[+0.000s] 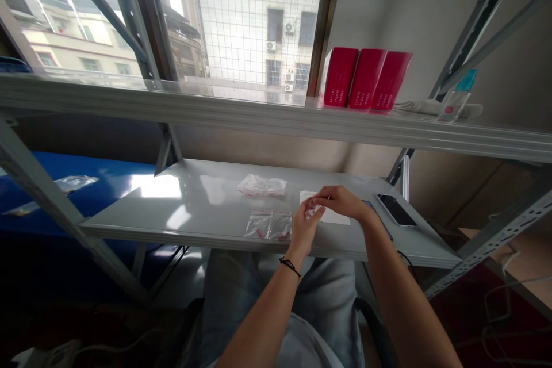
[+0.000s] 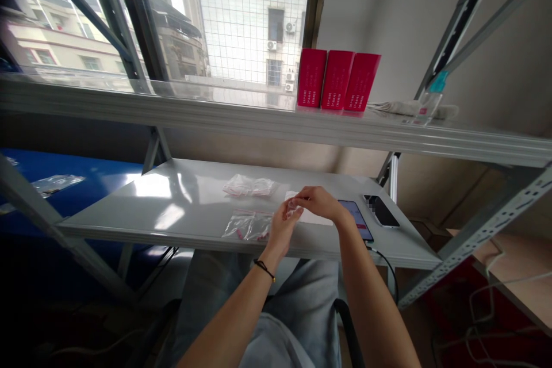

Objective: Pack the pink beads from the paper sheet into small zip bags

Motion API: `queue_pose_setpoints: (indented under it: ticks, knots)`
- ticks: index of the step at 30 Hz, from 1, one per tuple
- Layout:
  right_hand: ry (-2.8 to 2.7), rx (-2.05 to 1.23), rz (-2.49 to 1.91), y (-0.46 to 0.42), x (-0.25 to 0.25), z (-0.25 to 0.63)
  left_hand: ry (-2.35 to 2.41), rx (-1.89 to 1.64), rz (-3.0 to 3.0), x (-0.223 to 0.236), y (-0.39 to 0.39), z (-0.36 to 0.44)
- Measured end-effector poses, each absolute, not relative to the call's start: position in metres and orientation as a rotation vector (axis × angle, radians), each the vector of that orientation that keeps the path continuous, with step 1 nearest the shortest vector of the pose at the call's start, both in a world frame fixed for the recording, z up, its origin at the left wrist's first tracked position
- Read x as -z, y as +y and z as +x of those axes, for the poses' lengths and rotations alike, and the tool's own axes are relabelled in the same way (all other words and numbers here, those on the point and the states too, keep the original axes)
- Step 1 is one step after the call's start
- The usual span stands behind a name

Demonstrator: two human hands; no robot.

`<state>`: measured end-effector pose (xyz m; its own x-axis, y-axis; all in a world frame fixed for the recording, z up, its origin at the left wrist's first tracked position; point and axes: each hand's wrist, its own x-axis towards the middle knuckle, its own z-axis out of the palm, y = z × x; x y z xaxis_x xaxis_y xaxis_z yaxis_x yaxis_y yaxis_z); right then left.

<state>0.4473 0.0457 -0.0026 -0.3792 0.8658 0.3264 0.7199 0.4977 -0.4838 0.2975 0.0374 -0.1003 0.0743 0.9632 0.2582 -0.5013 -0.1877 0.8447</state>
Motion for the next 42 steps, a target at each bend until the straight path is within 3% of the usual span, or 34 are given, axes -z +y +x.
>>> queue_pose_setpoints:
  ticks: [4,14,28,42]
  knots:
    - [-2.005,-0.113,-1.533,0.056,0.016,0.452,0.529,-1.482,0.813,0.094,0.036,0.297]
    - [-2.019,0.042,-1.905,0.073,0.083,0.436,0.531,-1.457,0.716,0.081,0.026,0.292]
    - [-2.165,0.107,-1.987,0.082,0.081,0.43,0.505,-1.47,0.714,0.083,0.028,0.294]
    - [-1.997,-0.135,-1.711,0.081,0.073,0.44,0.499,-1.493,0.776,0.091,0.033,0.295]
